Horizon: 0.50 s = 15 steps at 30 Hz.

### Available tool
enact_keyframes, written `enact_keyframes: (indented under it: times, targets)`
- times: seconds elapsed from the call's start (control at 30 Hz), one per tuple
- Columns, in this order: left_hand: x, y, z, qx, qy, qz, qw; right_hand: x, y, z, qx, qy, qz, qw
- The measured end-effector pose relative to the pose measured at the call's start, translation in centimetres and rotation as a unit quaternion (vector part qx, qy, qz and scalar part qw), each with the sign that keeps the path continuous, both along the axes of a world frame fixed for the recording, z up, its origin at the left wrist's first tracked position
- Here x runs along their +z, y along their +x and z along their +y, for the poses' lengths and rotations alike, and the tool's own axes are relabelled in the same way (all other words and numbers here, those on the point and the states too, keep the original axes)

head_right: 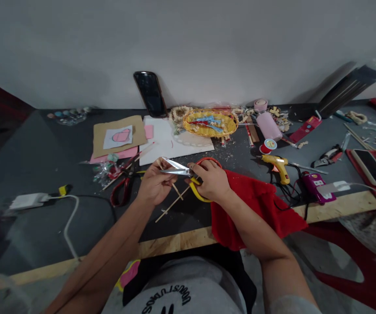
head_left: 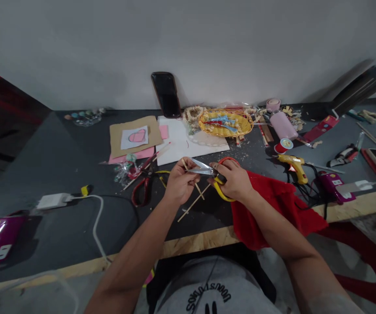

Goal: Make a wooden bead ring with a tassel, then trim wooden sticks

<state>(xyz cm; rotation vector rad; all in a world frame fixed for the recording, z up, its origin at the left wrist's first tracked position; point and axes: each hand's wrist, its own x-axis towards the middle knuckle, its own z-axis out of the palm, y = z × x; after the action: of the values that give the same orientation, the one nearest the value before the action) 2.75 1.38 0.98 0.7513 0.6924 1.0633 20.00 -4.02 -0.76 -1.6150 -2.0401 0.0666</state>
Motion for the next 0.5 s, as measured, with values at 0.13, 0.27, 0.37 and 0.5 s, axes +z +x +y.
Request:
enact_keyframes:
  times: [0.13,0.27,0.37,0.5]
  targets:
    - [-0.1,0.0,0.0,0.007,0.001,0.004,1.0,-0.1,0.1,-0.1,-0.007,-0.004,-0.009,1.0]
    - [-0.2,0.0,0.0,-0.006,-0.003,0.027,1.0,-0.7,0.2,0.1,-0.006,-0.037,0.017,0.999]
    - [-0.1,-0.4,0.3,-0.032,0.004,0.038,0.999,-0.9,0.3,0.5,-0.023,-0.043,0.105,0.993]
    - [0.2,-1.8,1.2,-0.016,0.083,0.164,0.983,-0.7,0.8,1.0,-0.075,-0.055,0.23,0.969]
